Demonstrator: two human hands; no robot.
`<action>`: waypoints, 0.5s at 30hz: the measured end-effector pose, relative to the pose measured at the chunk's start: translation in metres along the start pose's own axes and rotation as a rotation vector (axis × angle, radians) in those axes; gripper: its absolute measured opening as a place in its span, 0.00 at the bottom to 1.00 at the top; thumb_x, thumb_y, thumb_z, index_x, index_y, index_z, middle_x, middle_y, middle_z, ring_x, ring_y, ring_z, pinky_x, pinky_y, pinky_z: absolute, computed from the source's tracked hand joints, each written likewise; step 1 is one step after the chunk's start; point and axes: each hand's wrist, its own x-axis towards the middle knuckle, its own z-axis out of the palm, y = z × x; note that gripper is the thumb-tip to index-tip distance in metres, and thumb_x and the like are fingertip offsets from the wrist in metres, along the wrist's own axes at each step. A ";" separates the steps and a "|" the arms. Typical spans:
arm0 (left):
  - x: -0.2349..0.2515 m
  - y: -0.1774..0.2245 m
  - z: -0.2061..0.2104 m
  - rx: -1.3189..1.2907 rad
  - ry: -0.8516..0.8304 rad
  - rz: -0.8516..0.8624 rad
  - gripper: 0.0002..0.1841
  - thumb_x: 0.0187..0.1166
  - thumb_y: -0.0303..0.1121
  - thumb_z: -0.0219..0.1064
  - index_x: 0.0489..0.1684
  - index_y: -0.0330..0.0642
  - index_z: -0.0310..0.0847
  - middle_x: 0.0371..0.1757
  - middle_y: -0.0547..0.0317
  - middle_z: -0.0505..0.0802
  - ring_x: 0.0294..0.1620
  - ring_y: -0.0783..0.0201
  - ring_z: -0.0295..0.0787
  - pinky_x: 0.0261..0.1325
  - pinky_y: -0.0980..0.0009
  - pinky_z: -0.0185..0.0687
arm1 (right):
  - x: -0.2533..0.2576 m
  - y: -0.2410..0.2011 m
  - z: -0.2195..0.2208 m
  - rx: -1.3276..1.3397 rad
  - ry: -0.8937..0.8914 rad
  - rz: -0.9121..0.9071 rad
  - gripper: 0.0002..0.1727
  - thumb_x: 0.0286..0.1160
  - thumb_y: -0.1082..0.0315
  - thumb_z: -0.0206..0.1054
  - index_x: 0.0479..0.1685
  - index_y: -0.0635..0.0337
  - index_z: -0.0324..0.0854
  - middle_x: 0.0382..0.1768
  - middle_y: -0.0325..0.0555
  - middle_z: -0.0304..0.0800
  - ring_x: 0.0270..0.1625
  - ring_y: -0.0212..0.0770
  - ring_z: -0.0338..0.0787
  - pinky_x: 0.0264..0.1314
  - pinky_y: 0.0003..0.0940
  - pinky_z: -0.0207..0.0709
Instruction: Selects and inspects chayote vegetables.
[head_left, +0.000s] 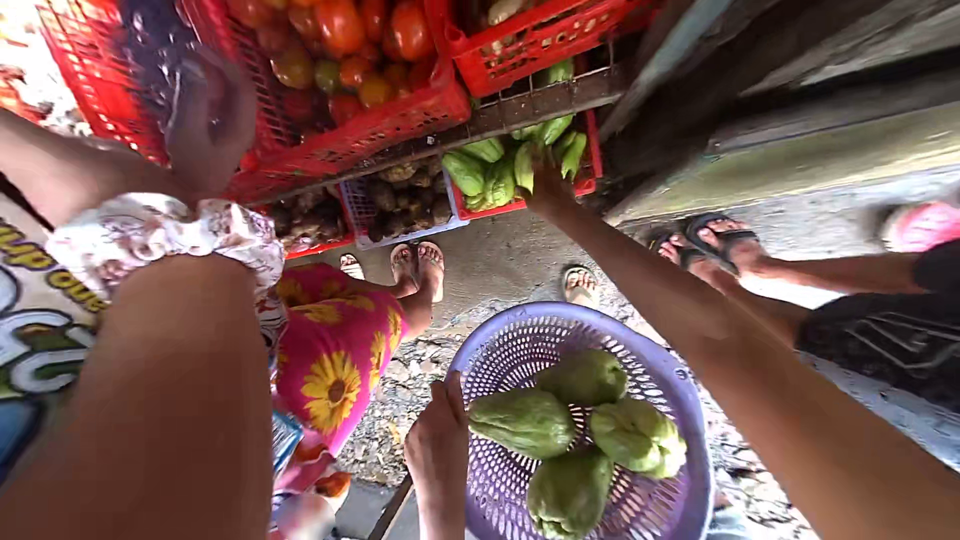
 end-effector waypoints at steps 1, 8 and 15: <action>0.001 0.001 -0.002 0.006 -0.010 -0.004 0.30 0.93 0.55 0.47 0.40 0.37 0.86 0.17 0.45 0.86 0.23 0.41 0.90 0.23 0.46 0.81 | -0.035 -0.007 -0.018 0.030 -0.004 -0.116 0.42 0.85 0.55 0.65 0.93 0.61 0.52 0.85 0.69 0.66 0.84 0.69 0.71 0.82 0.70 0.64; 0.007 0.016 -0.036 0.098 -0.133 -0.022 0.32 0.95 0.54 0.43 0.58 0.33 0.85 0.32 0.36 0.93 0.39 0.35 0.95 0.41 0.40 0.87 | -0.323 0.010 -0.050 0.044 -0.307 -0.431 0.34 0.83 0.35 0.56 0.66 0.54 0.88 0.74 0.53 0.85 0.80 0.56 0.80 0.79 0.59 0.74; 0.001 0.041 -0.049 0.145 -0.176 0.075 0.31 0.95 0.53 0.41 0.63 0.35 0.81 0.36 0.37 0.93 0.42 0.36 0.95 0.41 0.42 0.87 | -0.347 -0.010 -0.104 -0.297 -0.827 -0.125 0.50 0.54 0.57 0.88 0.85 0.52 0.69 0.95 0.55 0.45 0.77 0.77 0.74 0.57 0.70 0.80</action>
